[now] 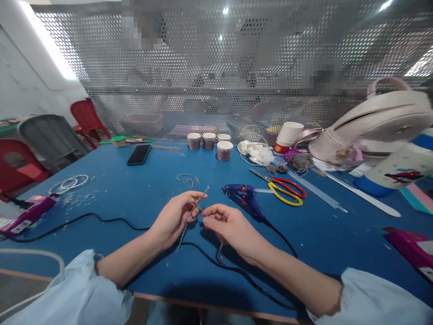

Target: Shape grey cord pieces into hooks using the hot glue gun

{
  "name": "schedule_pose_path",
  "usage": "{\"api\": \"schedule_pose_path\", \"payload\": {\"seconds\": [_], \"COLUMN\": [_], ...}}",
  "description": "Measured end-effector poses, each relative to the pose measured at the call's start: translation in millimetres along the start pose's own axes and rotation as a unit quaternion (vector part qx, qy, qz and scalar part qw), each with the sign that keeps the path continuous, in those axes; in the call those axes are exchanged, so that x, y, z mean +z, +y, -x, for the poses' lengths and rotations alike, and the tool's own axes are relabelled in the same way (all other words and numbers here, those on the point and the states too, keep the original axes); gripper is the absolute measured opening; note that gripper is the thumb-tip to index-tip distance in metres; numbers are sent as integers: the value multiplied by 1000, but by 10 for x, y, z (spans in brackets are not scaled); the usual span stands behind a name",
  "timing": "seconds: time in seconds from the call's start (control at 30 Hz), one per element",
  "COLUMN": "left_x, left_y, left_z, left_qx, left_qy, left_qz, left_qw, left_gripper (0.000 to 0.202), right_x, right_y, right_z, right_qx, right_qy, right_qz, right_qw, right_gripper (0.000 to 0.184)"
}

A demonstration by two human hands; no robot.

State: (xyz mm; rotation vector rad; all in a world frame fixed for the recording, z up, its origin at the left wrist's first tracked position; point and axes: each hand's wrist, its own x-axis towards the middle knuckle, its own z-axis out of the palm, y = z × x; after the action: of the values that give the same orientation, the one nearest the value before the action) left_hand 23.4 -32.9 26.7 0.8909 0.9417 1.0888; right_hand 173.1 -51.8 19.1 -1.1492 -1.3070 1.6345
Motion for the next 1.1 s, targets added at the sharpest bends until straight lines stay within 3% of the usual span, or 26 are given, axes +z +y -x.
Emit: {"api": "schedule_pose_path", "payload": {"seconds": [0.2, 0.33, 0.63, 0.77, 0.9, 1.1], "left_x": [-58, -43, -91, -89, -86, -96], "left_y": [-67, -100, -24, 59, 114, 91], "left_z": [-83, -51, 78, 125, 141, 57], "left_qx": [4, 27, 158, 195, 183, 116], "left_qy": [-17, -27, -54, -67, -63, 18], "left_qz": [-19, -124, -354, -394, -375, -247], "left_qw": [1000, 991, 920, 896, 906, 962], "left_gripper": [30, 29, 21, 19, 18, 15], "right_x": [-56, -110, -254, -271, -308, -327], "right_y": [-1, -44, -250, -256, -230, -238], "right_z": [3, -4, 12, 4, -37, -18], "right_qx": [-88, -130, -226, -208, -176, -164], "right_qy": [41, 64, 134, 124, 127, 95], "right_qz": [72, 96, 237, 197, 176, 247], "right_qw": [993, 985, 935, 950, 960, 950], "right_gripper": [21, 19, 16, 19, 22, 16]}}
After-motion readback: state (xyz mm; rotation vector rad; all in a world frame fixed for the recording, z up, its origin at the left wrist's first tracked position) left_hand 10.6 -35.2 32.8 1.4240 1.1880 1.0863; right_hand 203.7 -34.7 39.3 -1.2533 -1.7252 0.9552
